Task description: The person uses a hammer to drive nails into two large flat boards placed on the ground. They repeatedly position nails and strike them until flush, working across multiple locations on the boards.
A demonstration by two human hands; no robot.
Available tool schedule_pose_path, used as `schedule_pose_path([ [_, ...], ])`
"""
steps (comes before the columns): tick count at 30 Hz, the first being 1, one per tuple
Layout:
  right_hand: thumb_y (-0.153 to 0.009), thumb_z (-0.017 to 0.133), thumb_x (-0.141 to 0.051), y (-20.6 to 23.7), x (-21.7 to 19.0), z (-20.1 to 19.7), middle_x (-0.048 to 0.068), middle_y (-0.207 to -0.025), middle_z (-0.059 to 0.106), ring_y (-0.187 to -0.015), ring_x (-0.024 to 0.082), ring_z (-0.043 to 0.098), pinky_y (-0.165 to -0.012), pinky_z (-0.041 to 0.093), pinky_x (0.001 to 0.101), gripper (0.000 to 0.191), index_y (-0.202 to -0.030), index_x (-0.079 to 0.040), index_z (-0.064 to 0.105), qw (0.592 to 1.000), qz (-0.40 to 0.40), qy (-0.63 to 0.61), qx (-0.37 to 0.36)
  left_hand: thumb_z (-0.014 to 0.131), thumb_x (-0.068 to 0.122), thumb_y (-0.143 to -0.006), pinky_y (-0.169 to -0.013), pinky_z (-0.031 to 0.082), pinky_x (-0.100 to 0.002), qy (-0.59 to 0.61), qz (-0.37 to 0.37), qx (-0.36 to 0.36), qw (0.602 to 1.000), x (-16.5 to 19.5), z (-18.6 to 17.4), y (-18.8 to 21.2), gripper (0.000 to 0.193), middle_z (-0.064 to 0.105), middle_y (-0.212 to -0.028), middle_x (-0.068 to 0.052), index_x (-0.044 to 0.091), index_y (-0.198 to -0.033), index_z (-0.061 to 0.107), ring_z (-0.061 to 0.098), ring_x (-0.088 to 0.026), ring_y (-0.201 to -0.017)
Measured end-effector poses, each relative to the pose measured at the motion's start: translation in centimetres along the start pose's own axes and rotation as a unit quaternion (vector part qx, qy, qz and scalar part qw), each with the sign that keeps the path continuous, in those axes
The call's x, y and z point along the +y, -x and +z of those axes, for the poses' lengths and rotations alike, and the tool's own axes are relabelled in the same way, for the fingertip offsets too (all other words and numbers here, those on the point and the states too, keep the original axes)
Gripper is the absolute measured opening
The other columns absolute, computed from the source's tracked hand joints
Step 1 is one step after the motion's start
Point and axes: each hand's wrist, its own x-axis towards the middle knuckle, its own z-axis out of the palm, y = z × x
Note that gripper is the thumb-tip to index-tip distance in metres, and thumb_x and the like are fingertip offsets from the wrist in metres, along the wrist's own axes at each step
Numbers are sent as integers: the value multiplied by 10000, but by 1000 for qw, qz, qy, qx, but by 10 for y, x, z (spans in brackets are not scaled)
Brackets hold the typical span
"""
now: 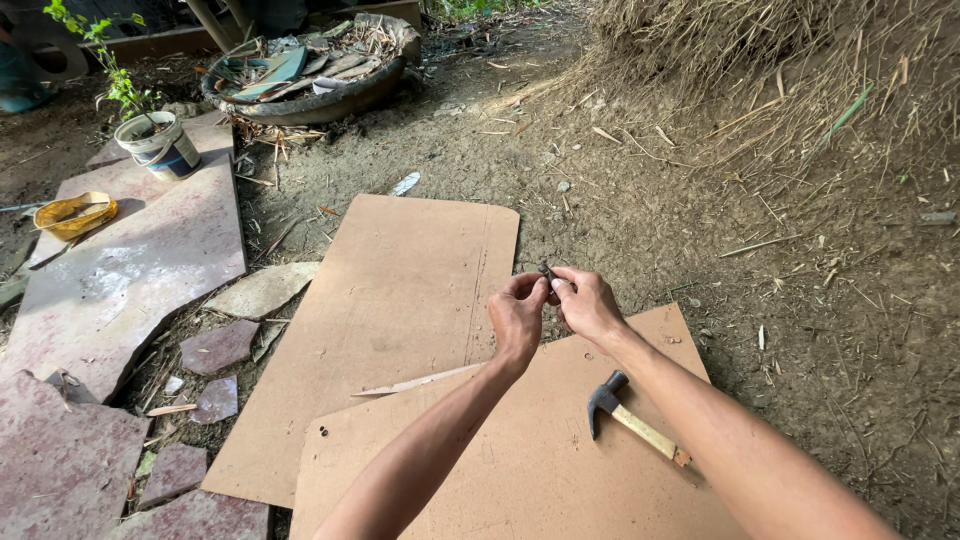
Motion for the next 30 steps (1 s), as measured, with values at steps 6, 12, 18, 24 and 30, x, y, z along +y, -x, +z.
schedule_pose_path([
  [6, -1014, 529, -140, -3, 5, 0, 38, -791, 735, -575, 92, 605, -503, 514, 291, 341, -1325, -83, 658, 998, -28, 48, 10, 713, 115, -910, -630, 612, -255, 12, -14, 0, 1000, -1, -3, -2, 264, 797, -900, -120, -28, -1129, 745, 757, -135, -717],
  [12, -1019, 543, -184, -13, 21, -4, 89, -835, 770, -640, 136, 670, -601, 564, 324, 322, -1290, -103, 695, 982, -88, 165, 2, 702, 145, -920, -571, 574, -284, -70, 34, -31, 996, -5, -8, -3, 252, 804, -888, -137, -14, -1100, 778, 710, -138, -663],
  [18, -1045, 507, -181, -15, 21, 1, 81, -942, 773, -686, 117, 683, -597, 552, 300, 334, -1336, -92, 643, 985, -60, 158, 30, 721, 130, -897, -589, 610, -265, -132, 68, -10, 989, -21, -12, -16, 204, 800, -864, -106, 22, -1066, 759, 724, -147, -667],
  [24, -1027, 511, -125, -10, 3, -11, 90, -902, 733, -606, 102, 617, -500, 535, 268, 402, -1423, -125, 582, 998, 4, 69, -6, 750, 131, -846, -693, 650, -280, -103, 113, 6, 988, -31, -25, -24, 297, 764, -1018, -110, 48, -1130, 732, 750, -166, -846],
  [30, -1024, 531, -120, -7, -1, -3, 74, -878, 736, -583, 93, 607, -485, 516, 275, 363, -1374, -100, 627, 1000, 7, 0, 11, 714, 165, -924, -765, 641, -306, 5, 8, -10, 1000, -14, -6, -6, 308, 793, -1048, -123, 48, -1208, 742, 779, -177, -900],
])
